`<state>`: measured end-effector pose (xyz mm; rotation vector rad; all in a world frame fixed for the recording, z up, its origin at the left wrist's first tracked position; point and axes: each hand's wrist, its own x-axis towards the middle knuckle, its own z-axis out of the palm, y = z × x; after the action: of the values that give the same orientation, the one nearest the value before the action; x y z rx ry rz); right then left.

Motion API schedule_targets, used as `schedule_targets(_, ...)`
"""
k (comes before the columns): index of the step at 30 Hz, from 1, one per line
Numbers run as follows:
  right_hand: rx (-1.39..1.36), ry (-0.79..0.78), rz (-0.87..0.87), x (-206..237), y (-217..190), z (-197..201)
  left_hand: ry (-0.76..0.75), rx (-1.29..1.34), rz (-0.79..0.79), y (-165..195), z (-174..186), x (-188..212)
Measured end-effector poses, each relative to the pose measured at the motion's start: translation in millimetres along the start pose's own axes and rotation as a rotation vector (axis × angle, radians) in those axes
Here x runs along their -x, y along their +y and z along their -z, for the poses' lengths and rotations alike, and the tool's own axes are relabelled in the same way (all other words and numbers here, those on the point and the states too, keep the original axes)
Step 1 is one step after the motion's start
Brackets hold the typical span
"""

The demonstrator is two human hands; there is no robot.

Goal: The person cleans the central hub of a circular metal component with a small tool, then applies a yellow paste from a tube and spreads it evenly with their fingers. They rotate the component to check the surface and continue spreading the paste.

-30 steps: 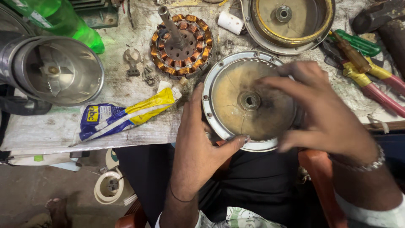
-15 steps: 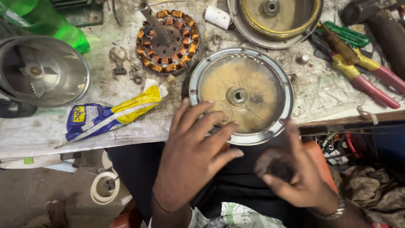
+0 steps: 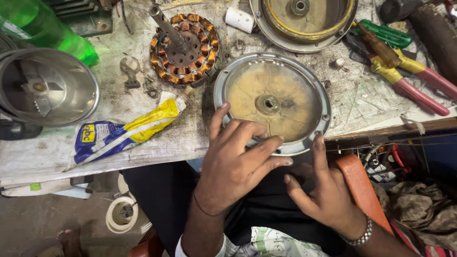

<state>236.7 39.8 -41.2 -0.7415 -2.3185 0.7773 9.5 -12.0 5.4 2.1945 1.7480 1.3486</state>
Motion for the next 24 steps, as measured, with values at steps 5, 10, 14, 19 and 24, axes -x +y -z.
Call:
schedule_targets(5,0.184,0.046,0.015,3,1,18,0.042,-0.038,0.006,6,-5,-2)
schedule_targets(10,0.316,0.084,-0.058,-19,-2,37,0.075,-0.065,-0.006,16,-9,-4)
schedule_targets(14,0.774,-0.106,-0.217,-32,-9,31,0.119,-0.078,-0.019,21,-12,-6)
schedule_targets(19,0.869,-0.07,-0.067,-21,-23,32,0.142,-0.04,-0.009,19,-16,-5)
schedule_targets(24,0.959,-0.057,-0.002,-12,-28,45,0.149,-0.044,-0.008,21,-17,-6)
